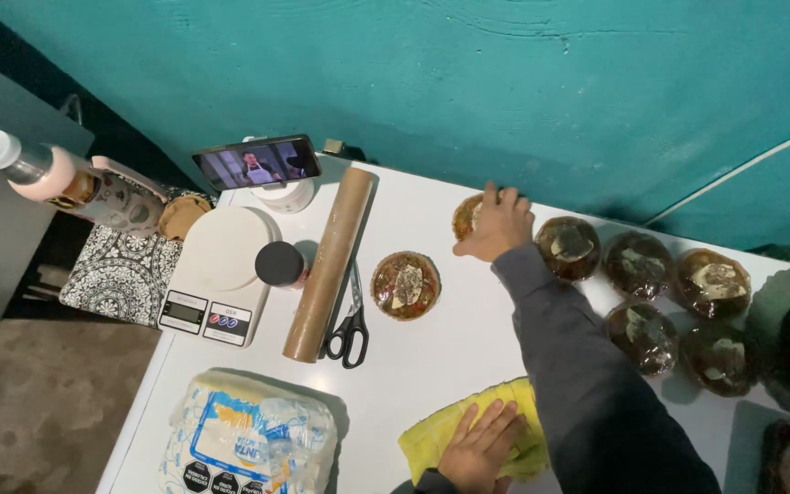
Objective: Organizing prepared food containers on a table and moving them onto a tray.
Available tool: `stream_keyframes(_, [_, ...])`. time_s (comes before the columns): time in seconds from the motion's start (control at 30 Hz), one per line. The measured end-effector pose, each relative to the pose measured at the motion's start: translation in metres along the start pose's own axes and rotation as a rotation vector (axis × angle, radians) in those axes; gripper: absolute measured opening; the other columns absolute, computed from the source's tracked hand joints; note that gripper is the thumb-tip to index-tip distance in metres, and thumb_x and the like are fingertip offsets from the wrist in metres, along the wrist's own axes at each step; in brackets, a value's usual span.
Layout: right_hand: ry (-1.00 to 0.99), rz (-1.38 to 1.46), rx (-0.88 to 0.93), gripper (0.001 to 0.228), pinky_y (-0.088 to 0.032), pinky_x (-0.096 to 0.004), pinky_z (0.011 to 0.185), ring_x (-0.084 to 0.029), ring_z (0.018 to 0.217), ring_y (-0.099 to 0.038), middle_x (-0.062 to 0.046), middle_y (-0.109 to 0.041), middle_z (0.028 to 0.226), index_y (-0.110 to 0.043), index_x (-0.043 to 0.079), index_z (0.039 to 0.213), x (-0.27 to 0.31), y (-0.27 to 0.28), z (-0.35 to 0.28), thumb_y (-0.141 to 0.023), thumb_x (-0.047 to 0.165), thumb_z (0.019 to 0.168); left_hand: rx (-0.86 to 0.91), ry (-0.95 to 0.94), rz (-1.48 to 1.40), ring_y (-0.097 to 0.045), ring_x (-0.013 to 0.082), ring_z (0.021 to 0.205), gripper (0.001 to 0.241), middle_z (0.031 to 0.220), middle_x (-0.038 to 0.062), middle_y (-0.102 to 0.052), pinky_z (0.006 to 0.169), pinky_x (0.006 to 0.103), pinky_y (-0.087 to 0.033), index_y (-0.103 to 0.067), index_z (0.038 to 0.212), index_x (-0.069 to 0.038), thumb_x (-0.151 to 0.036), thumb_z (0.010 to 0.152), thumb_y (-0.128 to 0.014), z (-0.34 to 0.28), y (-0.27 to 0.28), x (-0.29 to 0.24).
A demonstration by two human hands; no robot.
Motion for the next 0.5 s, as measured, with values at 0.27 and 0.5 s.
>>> stream_keyframes(0.27, [0.151,0.109,-0.046,0.138,-0.036,-0.062,0.108,-0.050,0.133,-0.036,-0.026,-0.038,0.146,-0.023,0.000,0.158,0.077,-0.029,0.038,-0.097,0.048,0.052,-0.234,-0.035,0.038,-0.044,0.0277,0.155,0.051,0.157,0.009,-0.053,0.126,0.0536,-0.031,-0.068,0.135,-0.007,-0.026,0.089,-0.081,-0.003,-0.058,0.039])
stream_keyframes(0.5, [0.173,0.269,-0.126,0.133,-0.029,-0.061,0.115,-0.050,0.143,-0.029,-0.029,-0.030,0.157,-0.021,0.001,0.160,0.033,-0.007,0.007,-0.089,0.061,0.064,-0.401,-0.098,0.196,-0.059,0.0265,0.144,0.032,0.143,0.010,-0.067,0.120,0.0508,-0.042,-0.075,0.120,-0.009,-0.019,0.089,-0.074,0.004,0.017,-0.007])
Point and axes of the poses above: each hand's wrist, its own z-axis towards the middle knuckle, its own y-axis out of the back of the hand, x = y × z, the point moved 5 cm from there along z, towards the middle knuckle
